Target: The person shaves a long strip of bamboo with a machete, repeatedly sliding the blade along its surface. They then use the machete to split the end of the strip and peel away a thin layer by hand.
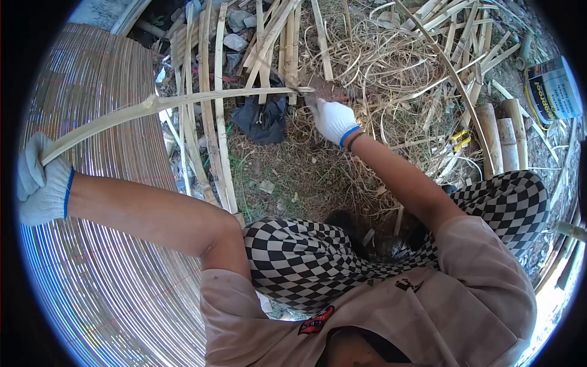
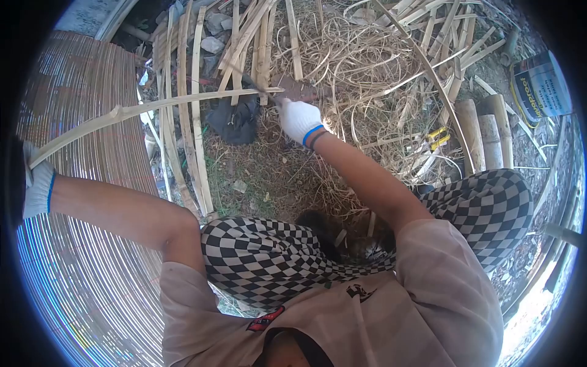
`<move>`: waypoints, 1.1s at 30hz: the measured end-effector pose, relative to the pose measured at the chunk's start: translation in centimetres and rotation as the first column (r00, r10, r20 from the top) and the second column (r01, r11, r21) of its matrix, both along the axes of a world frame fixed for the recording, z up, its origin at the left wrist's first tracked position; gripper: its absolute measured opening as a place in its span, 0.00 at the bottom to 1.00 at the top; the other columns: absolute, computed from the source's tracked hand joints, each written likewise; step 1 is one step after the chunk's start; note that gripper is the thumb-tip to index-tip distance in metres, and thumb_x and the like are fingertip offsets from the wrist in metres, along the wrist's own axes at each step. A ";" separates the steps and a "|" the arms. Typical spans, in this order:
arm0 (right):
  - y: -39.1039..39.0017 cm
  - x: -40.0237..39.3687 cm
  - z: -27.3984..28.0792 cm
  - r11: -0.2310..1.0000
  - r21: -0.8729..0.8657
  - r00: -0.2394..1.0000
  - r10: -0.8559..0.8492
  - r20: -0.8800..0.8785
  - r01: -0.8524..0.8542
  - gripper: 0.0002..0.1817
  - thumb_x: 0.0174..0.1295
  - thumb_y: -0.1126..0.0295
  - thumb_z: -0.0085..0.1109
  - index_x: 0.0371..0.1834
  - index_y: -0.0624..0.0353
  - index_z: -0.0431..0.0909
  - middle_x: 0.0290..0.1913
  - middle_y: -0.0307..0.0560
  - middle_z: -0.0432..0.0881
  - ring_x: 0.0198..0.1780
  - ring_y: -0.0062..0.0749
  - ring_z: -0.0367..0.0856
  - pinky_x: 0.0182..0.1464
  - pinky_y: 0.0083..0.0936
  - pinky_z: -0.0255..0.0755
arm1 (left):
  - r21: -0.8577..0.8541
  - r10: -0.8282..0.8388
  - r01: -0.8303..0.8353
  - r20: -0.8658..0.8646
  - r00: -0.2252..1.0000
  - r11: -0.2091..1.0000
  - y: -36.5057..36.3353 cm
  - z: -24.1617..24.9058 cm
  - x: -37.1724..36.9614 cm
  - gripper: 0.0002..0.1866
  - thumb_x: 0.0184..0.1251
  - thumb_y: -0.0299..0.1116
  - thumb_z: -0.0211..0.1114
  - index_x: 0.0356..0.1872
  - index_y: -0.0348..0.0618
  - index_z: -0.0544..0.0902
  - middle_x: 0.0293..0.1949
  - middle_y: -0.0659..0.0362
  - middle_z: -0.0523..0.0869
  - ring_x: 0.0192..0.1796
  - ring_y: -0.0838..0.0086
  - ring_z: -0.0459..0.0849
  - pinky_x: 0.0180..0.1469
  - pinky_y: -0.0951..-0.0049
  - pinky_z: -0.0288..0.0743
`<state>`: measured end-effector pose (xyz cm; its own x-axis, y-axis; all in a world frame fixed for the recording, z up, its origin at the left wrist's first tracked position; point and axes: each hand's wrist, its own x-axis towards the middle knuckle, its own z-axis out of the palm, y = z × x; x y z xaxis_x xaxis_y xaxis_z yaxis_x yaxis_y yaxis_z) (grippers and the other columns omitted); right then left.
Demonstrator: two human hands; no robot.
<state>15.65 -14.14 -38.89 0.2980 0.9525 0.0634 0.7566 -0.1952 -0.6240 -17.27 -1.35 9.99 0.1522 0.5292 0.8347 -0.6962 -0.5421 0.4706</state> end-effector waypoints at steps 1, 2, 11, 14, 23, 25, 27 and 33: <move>1.4 1.8 -5.3 0.999 -0.045 0.998 -0.006 0.056 0.008 0.16 0.75 0.59 0.52 0.41 0.59 0.84 0.32 0.59 0.89 0.35 0.56 0.90 0.35 0.48 0.83 | 0.025 -0.014 0.015 -0.054 0.998 1.000 -0.2 0.2 -0.3 0.34 0.80 0.59 0.45 0.08 0.61 0.59 0.05 0.71 0.63 0.04 0.84 0.61 0.08 0.83 0.62; 1.5 2.3 -5.3 0.990 -0.142 0.997 0.005 0.077 0.006 0.17 0.74 0.59 0.52 0.38 0.60 0.86 0.35 0.60 0.90 0.37 0.55 0.91 0.37 0.47 0.84 | 0.050 -0.093 0.101 -0.142 0.985 0.994 0.3 0.7 -0.8 0.34 0.80 0.59 0.45 0.09 0.61 0.60 0.05 0.71 0.63 0.05 0.84 0.61 0.08 0.83 0.61; 0.0 0.8 3.6 0.985 -0.118 0.992 0.128 0.014 -0.126 0.18 0.75 0.60 0.51 0.56 0.61 0.81 0.32 0.57 0.89 0.40 0.56 0.91 0.41 0.49 0.83 | 0.029 0.000 0.002 -0.042 0.999 1.000 -0.2 -1.0 -2.0 0.33 0.78 0.62 0.47 0.10 0.59 0.63 0.05 0.70 0.64 0.04 0.84 0.62 0.08 0.83 0.64; 2.4 3.5 -2.4 0.955 -0.279 0.994 0.112 0.015 -0.104 0.23 0.78 0.55 0.47 0.44 0.63 0.86 0.35 0.65 0.88 0.42 0.60 0.89 0.43 0.50 0.83 | 0.039 -0.016 0.018 -0.048 0.999 0.999 -0.2 -1.3 -2.5 0.33 0.78 0.61 0.47 0.10 0.59 0.63 0.05 0.70 0.64 0.04 0.84 0.62 0.09 0.83 0.64; 1.0 3.1 -1.5 0.961 -0.275 0.998 0.051 0.047 -0.036 0.22 0.76 0.55 0.50 0.39 0.60 0.88 0.30 0.62 0.88 0.35 0.58 0.89 0.38 0.49 0.83 | 0.021 -0.004 0.005 -0.052 0.999 1.000 0.5 -1.6 -3.1 0.32 0.76 0.60 0.47 0.09 0.60 0.64 0.05 0.71 0.65 0.04 0.84 0.62 0.09 0.83 0.65; 1.4 3.8 -2.8 0.958 -0.265 0.981 0.147 0.128 -0.108 0.25 0.77 0.53 0.47 0.38 0.62 0.89 0.33 0.63 0.89 0.39 0.59 0.90 0.44 0.49 0.83 | 0.044 -0.042 0.045 -0.057 0.997 0.998 0.1 -1.3 -2.8 0.32 0.76 0.60 0.47 0.08 0.60 0.64 0.05 0.71 0.65 0.04 0.84 0.63 0.09 0.83 0.65; 0.5 1.9 3.2 0.962 -0.260 0.995 0.095 0.007 -0.089 0.25 0.76 0.54 0.49 0.37 0.64 0.88 0.32 0.64 0.88 0.39 0.60 0.89 0.44 0.49 0.83 | 0.035 -0.050 0.052 -0.064 0.997 0.998 0.3 -1.8 -2.8 0.32 0.76 0.59 0.47 0.08 0.60 0.64 0.05 0.71 0.65 0.04 0.84 0.63 0.09 0.83 0.65; -2.0 0.1 2.7 0.977 0.105 0.983 0.182 0.029 -0.184 0.21 0.78 0.53 0.48 0.49 0.58 0.84 0.27 0.57 0.86 0.30 0.58 0.86 0.34 0.49 0.81 | 0.038 -0.058 0.061 -0.072 0.996 0.997 0.4 -2.0 -2.7 0.32 0.75 0.59 0.48 0.08 0.60 0.64 0.05 0.72 0.65 0.04 0.84 0.63 0.09 0.82 0.65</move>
